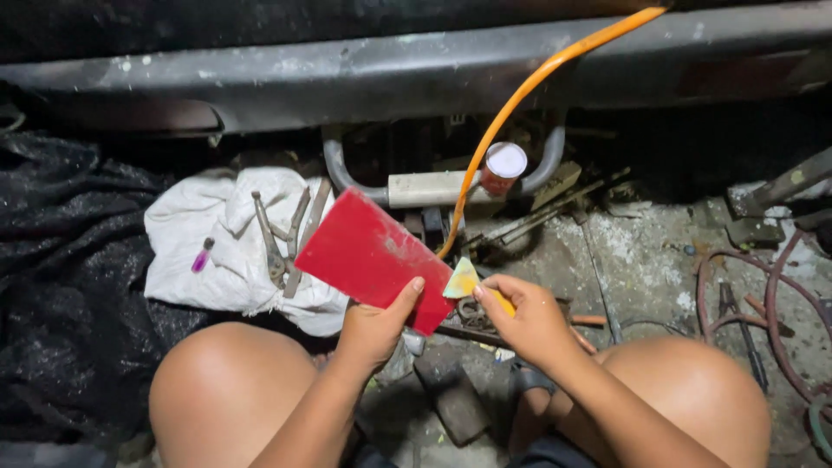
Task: The person sits on the ground in front of a car bumper, holding a red rectangular board and using a yellow putty knife to apply a white substance from a small container onto the board. They then spread the substance onto the car bumper surface.
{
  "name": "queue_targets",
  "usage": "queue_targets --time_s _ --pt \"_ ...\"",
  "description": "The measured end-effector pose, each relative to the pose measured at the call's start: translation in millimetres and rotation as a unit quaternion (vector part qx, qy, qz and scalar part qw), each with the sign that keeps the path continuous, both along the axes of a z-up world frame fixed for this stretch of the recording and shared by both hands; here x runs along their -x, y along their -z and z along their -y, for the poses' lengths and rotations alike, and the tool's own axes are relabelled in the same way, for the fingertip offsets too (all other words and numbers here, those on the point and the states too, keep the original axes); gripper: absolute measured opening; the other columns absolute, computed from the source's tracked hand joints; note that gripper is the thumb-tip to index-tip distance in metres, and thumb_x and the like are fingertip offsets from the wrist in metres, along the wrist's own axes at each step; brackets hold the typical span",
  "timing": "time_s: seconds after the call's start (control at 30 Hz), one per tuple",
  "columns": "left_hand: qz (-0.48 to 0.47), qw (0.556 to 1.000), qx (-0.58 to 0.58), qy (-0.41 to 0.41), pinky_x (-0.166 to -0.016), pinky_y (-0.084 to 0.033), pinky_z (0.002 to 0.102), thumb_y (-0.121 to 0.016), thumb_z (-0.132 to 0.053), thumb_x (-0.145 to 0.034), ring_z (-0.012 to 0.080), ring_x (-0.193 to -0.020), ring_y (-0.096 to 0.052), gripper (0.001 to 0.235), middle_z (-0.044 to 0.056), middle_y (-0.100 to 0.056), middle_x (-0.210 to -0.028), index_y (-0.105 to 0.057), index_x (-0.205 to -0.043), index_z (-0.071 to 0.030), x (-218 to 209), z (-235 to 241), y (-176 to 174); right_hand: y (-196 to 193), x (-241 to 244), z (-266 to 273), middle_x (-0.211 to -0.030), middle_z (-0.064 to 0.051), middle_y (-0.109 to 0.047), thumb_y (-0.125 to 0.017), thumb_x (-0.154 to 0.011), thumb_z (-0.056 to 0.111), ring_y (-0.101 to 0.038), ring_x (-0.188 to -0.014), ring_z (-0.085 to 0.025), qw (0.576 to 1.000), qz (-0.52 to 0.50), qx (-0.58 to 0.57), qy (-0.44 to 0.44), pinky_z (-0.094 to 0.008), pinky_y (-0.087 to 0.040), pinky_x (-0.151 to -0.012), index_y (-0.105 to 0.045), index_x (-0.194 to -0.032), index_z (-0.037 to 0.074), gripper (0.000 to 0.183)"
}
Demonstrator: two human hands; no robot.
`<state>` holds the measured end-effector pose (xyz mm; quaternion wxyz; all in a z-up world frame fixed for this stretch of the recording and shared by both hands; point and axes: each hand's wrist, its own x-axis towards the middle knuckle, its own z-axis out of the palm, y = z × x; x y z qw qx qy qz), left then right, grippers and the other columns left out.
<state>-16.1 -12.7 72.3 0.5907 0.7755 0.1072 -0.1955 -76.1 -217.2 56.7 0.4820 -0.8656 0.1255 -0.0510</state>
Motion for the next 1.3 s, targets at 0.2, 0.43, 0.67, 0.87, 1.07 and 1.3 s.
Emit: queue_targets --time_s 0.2,0.43,0.67,0.87,1.07,1.3 --pt "0.036 0.999 0.015 0.013 -0.091 -0.057 0.047 -0.088 -0.035 -0.078 0.0239 -0.108 -0.074 0.041 0.017 -0.081 -0.098 -0.081 -0.103 -0.004 10.2 9.6 13.6 -3.1 -6.0 -15.0 -0.061 -0.005 -0.071 -0.069 -0.093 0.024 -0.058 -0.062 -0.012 0.999 -0.004 -0.032 0.011 -0.029 -0.050 -0.060 -0.080 -0.091 0.019 0.012" --pt "0.071 0.995 -0.027 0.064 -0.089 -0.056 0.054 -0.086 -0.035 -0.080 0.0377 -0.111 -0.071 0.047 0.023 -0.078 -0.105 -0.078 -0.110 0.000 7.9 10.8 16.5 -13.1 -9.8 -16.6 -0.061 -0.006 -0.067 -0.066 -0.095 0.022 -0.055 -0.062 -0.015 0.998 0.001 -0.054 0.023 -0.029 -0.049 -0.060 -0.079 -0.092 0.015 0.015" --pt "0.053 0.995 -0.044 0.069 -0.092 -0.057 0.050 -0.088 -0.041 -0.076 0.0347 -0.111 -0.073 0.055 0.021 -0.079 -0.104 -0.077 -0.111 0.000 14.7 11.0 22.2 -13.2 -7.4 -15.9 -0.056 -0.005 -0.066 -0.068 -0.094 0.026 -0.057 -0.057 -0.014 0.999 -0.014 -0.047 0.019 -0.028 -0.049 -0.058 -0.079 -0.090 0.018 0.015" --pt "0.076 0.990 -0.042 0.113 -0.090 -0.058 0.049 -0.086 -0.041 -0.080 0.0364 -0.109 -0.073 0.052 0.021 -0.079 -0.105 -0.077 -0.112 -0.002 16.8 9.7 46.7 -14.1 -6.5 -12.3 -0.058 -0.002 -0.064 -0.067 -0.096 0.024 -0.052 -0.059 -0.012 0.996 0.009 -0.086 0.015 -0.025 -0.045 -0.056 -0.079 -0.090 0.016 0.015" --pt "0.107 0.951 -0.013 0.290 -0.085 -0.057 0.033 -0.072 -0.038 -0.085 0.0176 -0.097 -0.074 0.034 0.002 -0.080 -0.106 -0.074 -0.112 -0.017 30.5 16.2 51.8 -23.7 -11.9 9.6 -0.076 0.001 -0.069 -0.056 -0.101 0.032 -0.062 -0.074 -0.012 0.998 0.039 -0.041 0.019 -0.029 -0.047 -0.069 -0.072 -0.088 0.013 0.028" --pt "0.002 0.970 0.113 0.213 -0.093 -0.060 0.034 -0.076 -0.039 -0.077 0.0168 -0.107 -0.074 0.050 0.003 -0.080 -0.118 -0.073 -0.120 -0.013 18.4 14.7 43.2 -28.8 -12.0 45.2 -0.074 0.004 -0.063 -0.057 -0.105 0.033 -0.054 -0.071 -0.010 0.994 0.059 0.005 0.089 -0.028 -0.042 -0.070 -0.068 -0.084 0.013 0.031"
